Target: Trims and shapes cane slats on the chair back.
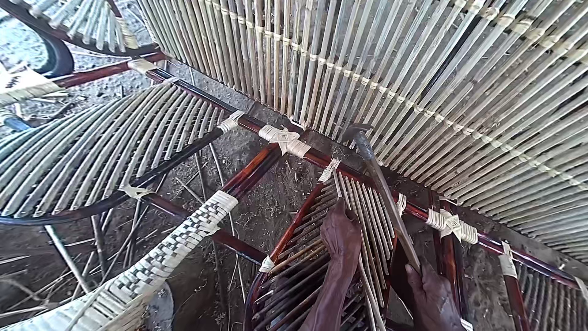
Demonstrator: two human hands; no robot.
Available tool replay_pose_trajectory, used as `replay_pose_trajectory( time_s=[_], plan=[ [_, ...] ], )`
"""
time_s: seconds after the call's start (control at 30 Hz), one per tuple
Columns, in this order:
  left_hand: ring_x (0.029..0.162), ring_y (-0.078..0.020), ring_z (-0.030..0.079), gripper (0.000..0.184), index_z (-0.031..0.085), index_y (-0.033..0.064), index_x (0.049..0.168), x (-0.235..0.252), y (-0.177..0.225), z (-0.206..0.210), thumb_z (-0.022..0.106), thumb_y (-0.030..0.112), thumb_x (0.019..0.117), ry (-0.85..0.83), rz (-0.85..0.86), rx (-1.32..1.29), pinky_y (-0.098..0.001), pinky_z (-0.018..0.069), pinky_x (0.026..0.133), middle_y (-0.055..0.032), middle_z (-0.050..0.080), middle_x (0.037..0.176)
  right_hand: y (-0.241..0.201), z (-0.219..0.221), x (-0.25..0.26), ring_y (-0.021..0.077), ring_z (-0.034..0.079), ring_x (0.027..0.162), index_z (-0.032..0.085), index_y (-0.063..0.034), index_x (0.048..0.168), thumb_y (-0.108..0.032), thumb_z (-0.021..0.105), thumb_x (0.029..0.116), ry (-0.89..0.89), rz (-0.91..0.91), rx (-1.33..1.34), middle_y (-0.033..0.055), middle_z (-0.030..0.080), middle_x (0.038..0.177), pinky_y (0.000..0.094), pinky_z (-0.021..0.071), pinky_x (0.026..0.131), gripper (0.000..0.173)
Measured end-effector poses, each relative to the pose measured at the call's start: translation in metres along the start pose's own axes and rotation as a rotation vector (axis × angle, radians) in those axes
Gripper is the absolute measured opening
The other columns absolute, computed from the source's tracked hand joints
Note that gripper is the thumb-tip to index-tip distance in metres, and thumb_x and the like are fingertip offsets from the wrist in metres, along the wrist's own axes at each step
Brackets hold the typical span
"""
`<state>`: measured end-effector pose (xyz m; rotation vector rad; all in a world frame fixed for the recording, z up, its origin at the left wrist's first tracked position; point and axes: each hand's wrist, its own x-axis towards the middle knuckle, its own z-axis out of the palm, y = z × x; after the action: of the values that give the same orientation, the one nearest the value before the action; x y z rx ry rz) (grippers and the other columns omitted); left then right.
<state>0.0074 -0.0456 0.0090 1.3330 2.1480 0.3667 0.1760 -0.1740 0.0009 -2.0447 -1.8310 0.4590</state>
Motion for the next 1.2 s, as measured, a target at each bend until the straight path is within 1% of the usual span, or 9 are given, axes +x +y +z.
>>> replay_pose_trajectory(
  time_s=[0.1, 0.3, 0.37, 0.47, 0.6, 0.7, 0.83, 1.03, 1.2],
  plan=[
    [0.088, -0.0335, 0.072, 0.034, 0.07, 0.0126, 0.133, 0.0, 0.0, 0.0, 0.058, 0.019, 0.1016, -0.026, -0.015, 0.007, -0.0531, 0.0566, 0.076, -0.0143, 0.075, 0.099, 0.003, -0.005, 0.016, 0.036, 0.07, 0.075, 0.065, -0.0028, 0.12, -0.038, 0.047, 0.1076, -0.404, 0.23, -0.044, 0.0175, 0.069, 0.082, 0.0545, 0.0572, 0.07, 0.041],
    [0.087, -0.0335, 0.072, 0.035, 0.07, 0.0127, 0.134, -0.001, 0.002, 0.0, 0.059, 0.019, 0.1007, -0.02, -0.013, 0.0, -0.0534, 0.0567, 0.075, -0.0141, 0.075, 0.1, -0.01, -0.012, 0.003, 0.0106, 0.051, 0.045, 0.067, 0.0016, 0.1, -0.041, 0.045, 0.1053, 0.046, -0.024, 0.112, 0.0028, 0.054, 0.057, 0.0285, 0.0456, 0.043, 0.048],
    [0.086, -0.0335, 0.072, 0.035, 0.069, 0.0124, 0.134, -0.001, 0.001, 0.0, 0.059, 0.018, 0.1009, -0.016, -0.007, 0.005, -0.0537, 0.0567, 0.075, -0.0142, 0.075, 0.099, -0.007, -0.003, 0.0, 0.0157, 0.055, 0.045, 0.067, 0.0026, 0.101, -0.036, 0.047, 0.1038, -0.006, 0.017, 0.061, 0.0061, 0.056, 0.057, 0.0331, 0.0483, 0.044, 0.044],
    [0.089, -0.033, 0.073, 0.035, 0.069, 0.0129, 0.134, -0.001, 0.001, 0.0, 0.058, 0.019, 0.1012, -0.022, -0.009, 0.015, -0.0526, 0.0569, 0.076, -0.0142, 0.075, 0.102, -0.002, -0.008, 0.017, 0.0376, 0.071, 0.081, 0.063, -0.002, 0.125, -0.037, 0.047, 0.108, -0.461, 0.296, -0.02, 0.0196, 0.07, 0.087, 0.0556, 0.0568, 0.076, 0.042],
    [0.087, -0.0349, 0.072, 0.035, 0.07, 0.0117, 0.133, -0.001, 0.0, 0.001, 0.06, 0.019, 0.1008, -0.021, -0.006, 0.007, -0.0543, 0.0565, 0.076, -0.0155, 0.075, 0.098, -0.007, -0.015, 0.005, 0.0186, 0.057, 0.048, 0.068, 0.002, 0.106, -0.037, 0.047, 0.1041, -0.096, 0.056, 0.09, 0.0069, 0.058, 0.06, 0.0377, 0.05, 0.046, 0.045],
    [0.09, -0.0348, 0.072, 0.037, 0.067, 0.0128, 0.137, 0.0, 0.001, -0.001, 0.059, 0.021, 0.1019, -0.046, -0.019, 0.02, -0.0542, 0.0565, 0.078, -0.0154, 0.075, 0.1, -0.007, -0.004, -0.001, 0.0123, 0.053, 0.045, 0.066, 0.0032, 0.102, -0.039, 0.044, 0.1057, 0.013, 0.009, 0.14, 0.0035, 0.055, 0.057, 0.0308, 0.0476, 0.043, 0.048],
    [0.089, -0.034, 0.072, 0.035, 0.069, 0.0117, 0.134, 0.001, 0.002, 0.0, 0.06, 0.02, 0.1005, -0.023, -0.005, 0.018, -0.053, 0.0566, 0.078, -0.0149, 0.075, 0.099, -0.005, -0.011, 0.023, 0.0327, 0.068, 0.084, 0.064, -0.0024, 0.124, -0.038, 0.046, 0.1083, -0.549, 0.352, 0.136, 0.0174, 0.068, 0.09, 0.0529, 0.0542, 0.08, 0.042],
    [0.089, -0.0352, 0.073, 0.034, 0.069, 0.0105, 0.133, 0.0, 0.0, 0.001, 0.06, 0.02, 0.1017, -0.01, 0.009, 0.018, -0.0544, 0.0571, 0.077, -0.0159, 0.075, 0.1, 0.002, -0.005, 0.006, 0.0107, 0.049, 0.044, 0.063, -0.0023, 0.105, -0.052, 0.04, 0.1063, -0.104, 0.127, 0.395, -0.002, 0.049, 0.057, 0.0326, 0.0466, 0.041, 0.055],
    [0.089, -0.034, 0.072, 0.036, 0.068, 0.012, 0.134, 0.0, 0.001, 0.001, 0.06, 0.021, 0.101, -0.026, 0.001, 0.023, -0.053, 0.0568, 0.078, -0.015, 0.075, 0.098, -0.008, -0.016, 0.027, 0.0344, 0.069, 0.092, 0.061, -0.0032, 0.13, -0.038, 0.045, 0.109, -0.619, 0.372, 0.105, 0.0195, 0.069, 0.099, 0.0543, 0.0539, 0.086, 0.044]
  ],
)
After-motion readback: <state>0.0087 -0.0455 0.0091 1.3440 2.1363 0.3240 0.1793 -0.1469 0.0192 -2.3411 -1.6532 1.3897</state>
